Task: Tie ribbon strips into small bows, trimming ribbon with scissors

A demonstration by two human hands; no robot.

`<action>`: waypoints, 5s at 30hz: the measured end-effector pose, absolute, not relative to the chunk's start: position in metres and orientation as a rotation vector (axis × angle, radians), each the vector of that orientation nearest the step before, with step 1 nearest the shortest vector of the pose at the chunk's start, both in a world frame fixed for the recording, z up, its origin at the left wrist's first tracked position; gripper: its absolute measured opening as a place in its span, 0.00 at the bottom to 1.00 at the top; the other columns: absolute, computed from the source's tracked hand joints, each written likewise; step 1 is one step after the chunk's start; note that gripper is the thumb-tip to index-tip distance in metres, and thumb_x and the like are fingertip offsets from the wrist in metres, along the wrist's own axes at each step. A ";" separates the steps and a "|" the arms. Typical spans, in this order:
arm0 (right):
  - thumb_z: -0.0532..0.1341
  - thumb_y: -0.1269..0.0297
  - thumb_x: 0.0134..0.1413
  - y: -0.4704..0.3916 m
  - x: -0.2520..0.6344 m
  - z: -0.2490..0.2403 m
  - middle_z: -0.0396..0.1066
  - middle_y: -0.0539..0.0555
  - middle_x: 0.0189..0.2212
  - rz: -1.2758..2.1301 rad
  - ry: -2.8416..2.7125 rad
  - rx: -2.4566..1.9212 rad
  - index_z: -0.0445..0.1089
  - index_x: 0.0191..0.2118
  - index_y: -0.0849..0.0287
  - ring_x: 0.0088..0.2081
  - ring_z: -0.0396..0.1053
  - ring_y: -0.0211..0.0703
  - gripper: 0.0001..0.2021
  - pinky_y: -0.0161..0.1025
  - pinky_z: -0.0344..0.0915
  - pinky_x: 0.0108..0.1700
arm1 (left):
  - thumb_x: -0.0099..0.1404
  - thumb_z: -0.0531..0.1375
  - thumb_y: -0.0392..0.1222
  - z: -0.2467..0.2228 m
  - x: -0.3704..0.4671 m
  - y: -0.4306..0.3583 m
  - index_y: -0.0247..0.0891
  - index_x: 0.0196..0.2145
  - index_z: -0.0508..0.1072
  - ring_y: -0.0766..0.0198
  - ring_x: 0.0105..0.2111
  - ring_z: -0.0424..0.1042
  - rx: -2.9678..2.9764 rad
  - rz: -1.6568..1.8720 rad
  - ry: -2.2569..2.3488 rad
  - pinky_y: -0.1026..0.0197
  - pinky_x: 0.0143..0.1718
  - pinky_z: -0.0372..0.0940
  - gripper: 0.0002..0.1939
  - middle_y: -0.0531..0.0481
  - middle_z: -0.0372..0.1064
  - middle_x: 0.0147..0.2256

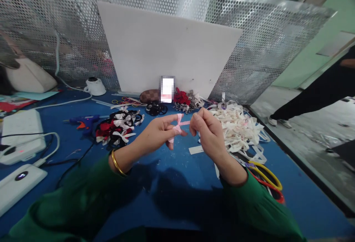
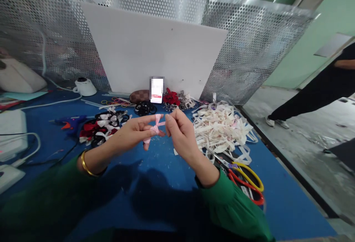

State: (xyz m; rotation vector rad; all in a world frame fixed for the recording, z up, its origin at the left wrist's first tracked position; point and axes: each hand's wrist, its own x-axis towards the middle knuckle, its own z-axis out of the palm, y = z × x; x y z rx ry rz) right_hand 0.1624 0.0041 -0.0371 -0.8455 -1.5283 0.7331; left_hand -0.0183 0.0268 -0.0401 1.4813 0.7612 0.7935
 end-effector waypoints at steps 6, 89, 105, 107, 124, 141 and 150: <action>0.57 0.77 0.57 0.002 0.171 -0.032 0.68 0.49 0.33 0.308 -2.125 -0.854 0.64 0.54 0.55 0.29 0.64 0.38 0.20 0.36 0.62 0.32 | 0.63 0.65 0.51 -0.033 -0.020 0.026 0.33 0.56 0.72 0.65 0.17 0.70 1.325 0.818 0.713 0.63 0.23 0.67 0.27 0.55 0.70 0.20; 0.62 0.71 0.61 -0.002 0.163 -0.030 0.61 0.49 0.27 0.338 -1.897 -1.048 0.69 0.27 0.58 0.30 0.62 0.37 0.10 0.36 0.57 0.32 | 0.56 0.70 0.44 -0.052 0.000 0.020 0.36 0.31 0.78 0.73 0.17 0.61 1.260 1.349 0.935 0.69 0.18 0.54 0.10 0.56 0.68 0.19; 0.63 0.71 0.60 0.001 0.166 -0.028 0.74 0.52 0.35 0.269 -1.867 -0.918 0.69 0.32 0.56 0.37 0.73 0.41 0.06 0.39 0.68 0.38 | 0.56 0.67 0.40 -0.050 0.000 0.017 0.36 0.29 0.76 0.71 0.17 0.62 1.405 1.295 1.065 0.69 0.18 0.56 0.05 0.56 0.67 0.18; 0.59 0.71 0.63 0.002 0.166 -0.030 0.76 0.56 0.42 0.222 -1.960 -0.884 0.68 0.35 0.56 0.44 0.74 0.44 0.05 0.42 0.69 0.44 | 0.57 0.66 0.39 -0.050 -0.001 0.017 0.37 0.27 0.75 0.72 0.17 0.61 1.471 1.293 1.052 0.69 0.19 0.57 0.04 0.56 0.67 0.18; 0.66 0.60 0.55 0.007 0.151 -0.046 0.69 0.47 0.23 0.541 -1.473 -1.205 0.61 0.29 0.54 0.25 0.68 0.38 0.13 0.37 0.60 0.28 | 0.58 0.65 0.39 -0.052 0.001 0.015 0.36 0.29 0.75 0.71 0.19 0.63 1.615 1.420 1.036 0.68 0.21 0.59 0.04 0.57 0.68 0.20; 0.63 0.64 0.55 0.009 0.142 -0.055 0.70 0.48 0.24 0.762 -1.355 -1.046 0.71 0.30 0.57 0.25 0.69 0.37 0.05 0.37 0.67 0.30 | 0.58 0.66 0.38 -0.052 0.002 0.014 0.36 0.30 0.76 0.71 0.19 0.65 1.586 1.443 0.995 0.68 0.21 0.62 0.03 0.57 0.69 0.20; 0.59 0.72 0.58 0.000 0.146 -0.050 0.74 0.54 0.34 0.140 -1.771 -0.985 0.69 0.38 0.58 0.36 0.72 0.43 0.04 0.40 0.68 0.40 | 0.59 0.66 0.39 -0.053 0.000 0.016 0.36 0.32 0.77 0.71 0.20 0.66 1.496 1.428 0.965 0.68 0.20 0.61 0.05 0.56 0.70 0.21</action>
